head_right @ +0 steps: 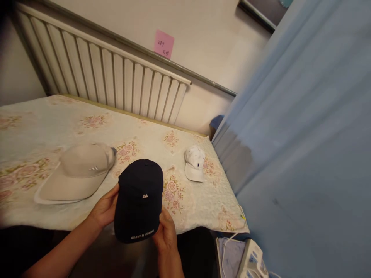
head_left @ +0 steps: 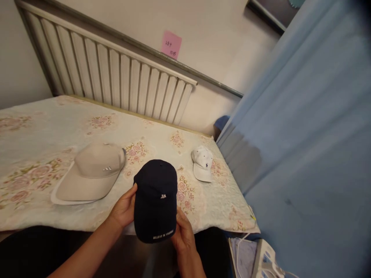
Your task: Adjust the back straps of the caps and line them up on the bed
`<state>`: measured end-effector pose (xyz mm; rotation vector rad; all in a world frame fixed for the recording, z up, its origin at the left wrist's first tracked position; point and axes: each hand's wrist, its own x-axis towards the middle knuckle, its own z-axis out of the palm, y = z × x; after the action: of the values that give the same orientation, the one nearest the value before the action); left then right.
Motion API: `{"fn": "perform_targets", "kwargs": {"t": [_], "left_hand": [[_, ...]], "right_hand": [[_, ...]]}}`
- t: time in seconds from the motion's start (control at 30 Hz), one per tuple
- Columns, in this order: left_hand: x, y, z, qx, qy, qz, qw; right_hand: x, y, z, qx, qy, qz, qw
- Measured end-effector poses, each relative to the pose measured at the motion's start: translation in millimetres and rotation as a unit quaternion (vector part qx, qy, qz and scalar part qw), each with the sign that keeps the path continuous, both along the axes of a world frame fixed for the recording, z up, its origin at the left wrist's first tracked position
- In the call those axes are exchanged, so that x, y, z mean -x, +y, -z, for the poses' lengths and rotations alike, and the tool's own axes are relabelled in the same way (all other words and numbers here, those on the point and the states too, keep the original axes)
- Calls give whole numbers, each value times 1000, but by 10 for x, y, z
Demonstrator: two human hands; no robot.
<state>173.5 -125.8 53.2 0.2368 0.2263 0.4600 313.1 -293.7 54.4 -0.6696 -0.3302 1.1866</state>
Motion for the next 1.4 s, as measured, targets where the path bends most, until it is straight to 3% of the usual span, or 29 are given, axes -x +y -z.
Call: {"fn": "perform_targets", "kwargs": {"t": [0.13, 0.2, 0.23, 0.27, 0.33, 0.37, 0.4, 0.5, 0.57, 0.73, 0.9, 1.1, 1.4], "left_hand": [[-138, 72, -79, -101, 94, 9, 990], [-191, 143, -28, -229, 206, -7, 951], [-202, 192, 38, -312, 282, -25, 907], [-201, 246, 129, -417, 371, -66, 827], [-162, 354, 358, -606, 497, -110, 611], [-132, 397, 478, -671, 511, -135, 519], [-99, 427, 590, -725, 500, -155, 448], [-31, 445, 816, -815, 463, -166, 307], [-25, 427, 875, -831, 464, -166, 260], [-50, 428, 904, -841, 464, -172, 219], [-42, 432, 877, -841, 466, -164, 223], [-54, 418, 845, -832, 478, -149, 240], [-72, 415, 842, -834, 489, -136, 218]], "right_hand": [[-182, 106, 51, -11, -8, 19, 1000], [-328, 203, 88, -14, -17, 40, 999], [-413, 265, 108, -14, -24, 50, 998], [-506, 335, 129, -15, -30, 60, 998], [-704, 497, 170, -14, -43, 76, 996], [-805, 587, 189, -14, -50, 84, 995], [-906, 681, 206, -11, -54, 93, 994], [-1195, 986, 244, -1, -55, 117, 992], [-1377, 1202, 259, 1, -53, 130, 990], [-1831, 1735, 305, 25, -41, 164, 985], [-2158, 2015, 432, 75, -25, 192, 978], [-2207, 1916, 563, 158, -7, 205, 966], [-2126, 1769, 611, 266, 0, 236, 935]]}}
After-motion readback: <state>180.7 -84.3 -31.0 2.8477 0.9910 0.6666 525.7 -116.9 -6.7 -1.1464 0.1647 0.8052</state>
